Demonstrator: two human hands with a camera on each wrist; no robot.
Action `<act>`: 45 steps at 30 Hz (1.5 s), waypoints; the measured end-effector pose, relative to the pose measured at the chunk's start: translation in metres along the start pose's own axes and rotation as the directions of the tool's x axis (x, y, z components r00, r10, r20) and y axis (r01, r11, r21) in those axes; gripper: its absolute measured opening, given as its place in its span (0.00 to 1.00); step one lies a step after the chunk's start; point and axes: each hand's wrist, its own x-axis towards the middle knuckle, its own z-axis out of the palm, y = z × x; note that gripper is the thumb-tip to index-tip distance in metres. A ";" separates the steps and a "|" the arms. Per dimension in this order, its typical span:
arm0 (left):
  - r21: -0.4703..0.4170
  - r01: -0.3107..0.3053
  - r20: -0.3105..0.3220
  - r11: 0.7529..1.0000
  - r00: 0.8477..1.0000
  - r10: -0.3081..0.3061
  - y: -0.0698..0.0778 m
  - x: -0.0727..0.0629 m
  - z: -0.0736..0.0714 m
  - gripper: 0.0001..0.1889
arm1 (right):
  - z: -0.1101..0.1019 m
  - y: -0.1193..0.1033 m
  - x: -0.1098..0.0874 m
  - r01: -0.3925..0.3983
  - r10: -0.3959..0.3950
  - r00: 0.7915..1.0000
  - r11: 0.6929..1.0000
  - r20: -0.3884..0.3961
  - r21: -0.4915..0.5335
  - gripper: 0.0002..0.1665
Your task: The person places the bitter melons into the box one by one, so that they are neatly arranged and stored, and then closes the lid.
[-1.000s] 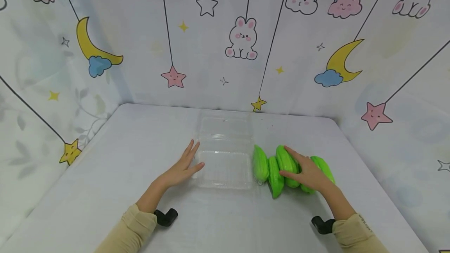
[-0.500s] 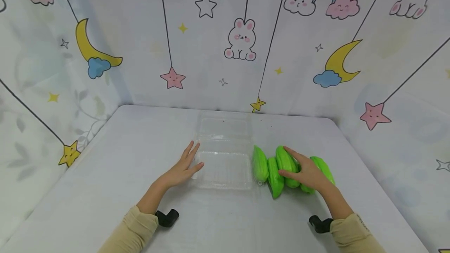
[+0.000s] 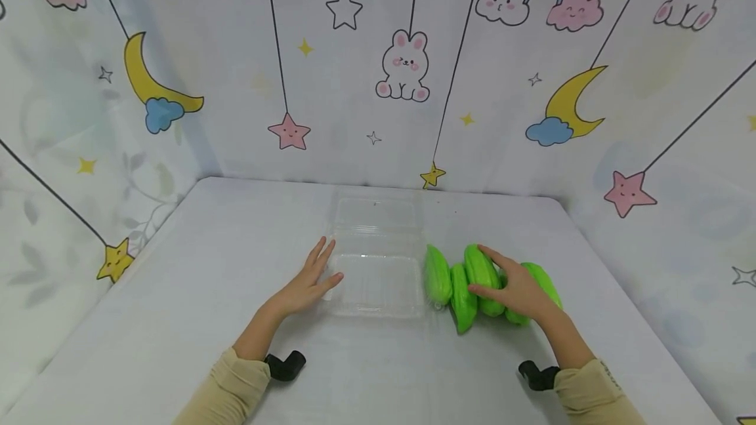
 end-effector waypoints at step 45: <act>0.010 0.013 0.008 1.000 1.000 -0.013 0.003 -0.002 -0.001 0.39 | 0.008 -0.033 0.011 0.019 -0.016 0.998 0.999 -0.064 0.047 0.51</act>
